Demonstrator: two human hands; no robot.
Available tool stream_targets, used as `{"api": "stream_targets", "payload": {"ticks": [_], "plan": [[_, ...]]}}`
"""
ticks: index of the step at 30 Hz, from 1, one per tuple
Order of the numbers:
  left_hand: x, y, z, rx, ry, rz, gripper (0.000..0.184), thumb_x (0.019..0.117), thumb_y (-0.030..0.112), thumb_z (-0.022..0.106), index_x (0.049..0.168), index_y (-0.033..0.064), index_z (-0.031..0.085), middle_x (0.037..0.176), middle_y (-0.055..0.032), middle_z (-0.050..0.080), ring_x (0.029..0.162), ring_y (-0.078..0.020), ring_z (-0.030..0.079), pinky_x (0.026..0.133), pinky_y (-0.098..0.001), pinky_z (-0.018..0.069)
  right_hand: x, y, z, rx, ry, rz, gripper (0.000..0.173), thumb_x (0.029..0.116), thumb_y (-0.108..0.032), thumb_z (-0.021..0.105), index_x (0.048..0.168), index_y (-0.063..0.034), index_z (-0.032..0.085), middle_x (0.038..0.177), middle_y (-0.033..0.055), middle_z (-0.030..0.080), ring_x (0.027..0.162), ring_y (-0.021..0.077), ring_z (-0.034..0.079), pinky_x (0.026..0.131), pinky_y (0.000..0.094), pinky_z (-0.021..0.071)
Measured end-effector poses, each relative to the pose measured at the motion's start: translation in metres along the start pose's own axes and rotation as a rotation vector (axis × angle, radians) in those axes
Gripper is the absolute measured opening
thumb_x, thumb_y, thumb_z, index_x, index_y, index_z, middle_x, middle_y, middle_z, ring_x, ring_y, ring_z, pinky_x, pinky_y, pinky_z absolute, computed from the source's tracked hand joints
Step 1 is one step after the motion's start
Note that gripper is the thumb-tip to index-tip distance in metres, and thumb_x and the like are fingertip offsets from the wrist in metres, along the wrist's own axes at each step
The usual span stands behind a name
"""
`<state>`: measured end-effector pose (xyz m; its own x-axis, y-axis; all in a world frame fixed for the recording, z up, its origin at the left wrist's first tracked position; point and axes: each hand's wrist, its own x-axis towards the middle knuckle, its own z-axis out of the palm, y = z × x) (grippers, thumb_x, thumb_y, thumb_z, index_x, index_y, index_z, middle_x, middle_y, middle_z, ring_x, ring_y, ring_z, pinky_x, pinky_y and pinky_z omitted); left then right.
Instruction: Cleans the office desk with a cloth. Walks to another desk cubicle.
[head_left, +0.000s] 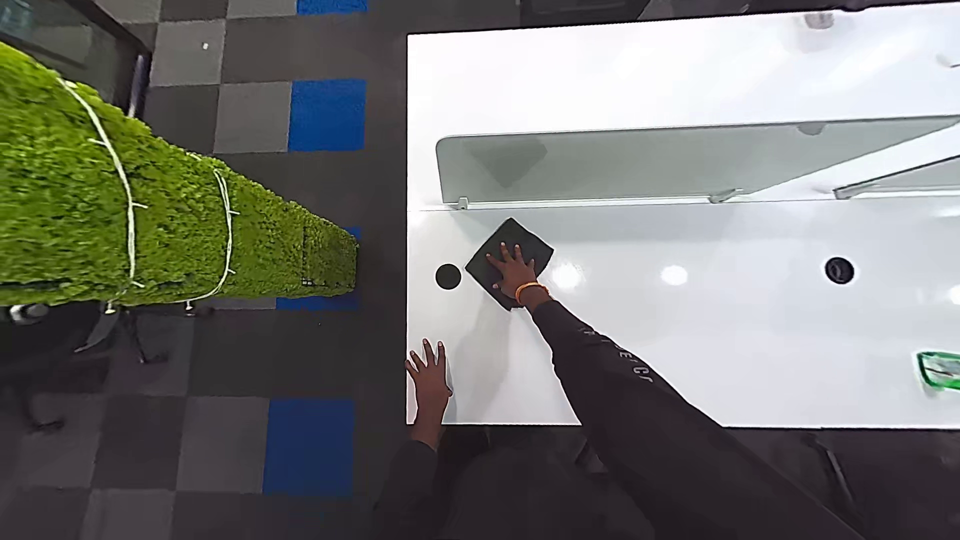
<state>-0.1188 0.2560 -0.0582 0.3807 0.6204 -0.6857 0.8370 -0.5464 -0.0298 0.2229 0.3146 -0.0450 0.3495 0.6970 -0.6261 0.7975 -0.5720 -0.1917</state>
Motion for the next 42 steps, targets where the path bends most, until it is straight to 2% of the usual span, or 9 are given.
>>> {"api": "stream_targets", "payload": {"ticks": [5,8,15,22,26,30,34,37,42], "plan": [[0.000,-0.003,0.001,-0.024,0.001,0.012,0.129,0.0609,0.022,0.095,0.166,0.0272,0.019,0.173,-0.0178,0.002,0.150,-0.0583,0.019,0.112,-0.0795,0.0182,0.033,-0.055,-0.025,0.105,0.142,-0.038,0.085,0.0854,-0.036,0.083,0.159,-0.0315,0.040,0.173,0.0112,0.013,0.154,0.0554,0.010,0.099,0.0910,0.0244],[0.001,-0.003,0.001,-0.041,0.007,0.007,0.127,0.0618,0.021,0.094,0.166,0.0274,0.020,0.173,-0.0163,0.003,0.150,-0.0572,0.019,0.112,-0.0792,0.0187,0.071,-0.093,-0.035,0.013,0.046,0.004,0.088,0.0889,-0.045,0.076,0.163,-0.0359,0.030,0.174,0.0112,0.006,0.155,0.0553,0.005,0.101,0.0903,0.0223],[0.001,-0.004,0.004,-0.114,0.018,0.002,0.127,0.0606,0.011,0.092,0.165,0.0294,0.022,0.173,-0.0157,0.002,0.151,-0.0575,0.017,0.113,-0.0796,0.0168,0.085,-0.138,-0.032,-0.054,0.043,-0.057,0.088,0.0912,-0.042,0.075,0.164,-0.0333,0.027,0.173,0.0180,0.008,0.153,0.0589,0.007,0.100,0.0914,0.0216],[0.000,-0.004,0.002,-0.120,-0.004,0.006,0.132,0.0586,0.013,0.094,0.166,0.0280,0.020,0.174,-0.0138,-0.001,0.152,-0.0578,0.012,0.112,-0.0818,0.0150,0.053,-0.171,0.001,-0.092,0.111,-0.312,0.083,0.0843,-0.023,0.084,0.157,-0.0291,0.045,0.172,0.0139,0.019,0.153,0.0572,0.013,0.101,0.0908,0.0224],[0.000,-0.005,0.003,-0.117,0.023,0.002,0.133,0.0555,0.016,0.097,0.165,0.0282,0.023,0.174,-0.0133,0.002,0.152,-0.0570,0.015,0.111,-0.0819,0.0168,0.045,-0.186,0.014,-0.223,0.013,-0.294,0.087,0.0826,-0.023,0.084,0.158,-0.0306,0.042,0.171,0.0153,0.019,0.152,0.0550,0.019,0.103,0.0864,0.0281],[-0.001,-0.010,0.001,-0.124,0.022,0.036,0.135,0.0553,0.022,0.097,0.166,0.0283,0.020,0.173,-0.0144,0.000,0.151,-0.0576,0.014,0.111,-0.0811,0.0165,0.009,-0.195,0.029,-0.297,-0.091,-0.313,0.088,0.0831,-0.012,0.079,0.160,-0.0288,0.039,0.171,0.0168,0.018,0.153,0.0535,0.017,0.110,0.0848,0.0200],[-0.005,-0.028,-0.007,-0.234,0.004,0.088,0.124,0.0659,0.036,0.094,0.166,0.0248,0.021,0.174,-0.0088,0.004,0.155,-0.0496,0.013,0.113,-0.0808,0.0135,-0.027,-0.193,0.047,-0.371,-0.133,-0.363,0.096,0.0774,-0.003,0.078,0.161,-0.0264,0.037,0.171,0.0157,0.022,0.154,0.0518,0.018,0.114,0.0819,0.0177],[-0.030,-0.065,-0.006,-0.414,0.128,0.090,0.105,0.0811,0.040,0.083,0.165,0.0189,0.024,0.171,-0.0062,0.025,0.154,-0.0318,0.030,0.117,-0.0765,0.0084,-0.051,-0.188,0.066,-0.378,-0.154,-0.363,0.100,0.0759,-0.002,0.080,0.162,-0.0261,0.035,0.172,0.0163,0.017,0.153,0.0538,0.018,0.112,0.0828,0.0188],[-0.105,-0.164,0.031,-0.199,0.102,0.223,0.074,0.0940,0.032,0.071,0.159,0.0152,0.039,0.166,-0.0103,0.036,0.152,-0.0380,0.032,0.117,-0.0776,0.0097,-0.114,-0.189,0.117,-0.336,-0.193,-0.412,0.096,0.0766,-0.009,0.082,0.161,-0.0239,0.038,0.171,0.0186,0.017,0.151,0.0582,0.018,0.108,0.0864,0.0205]]}}
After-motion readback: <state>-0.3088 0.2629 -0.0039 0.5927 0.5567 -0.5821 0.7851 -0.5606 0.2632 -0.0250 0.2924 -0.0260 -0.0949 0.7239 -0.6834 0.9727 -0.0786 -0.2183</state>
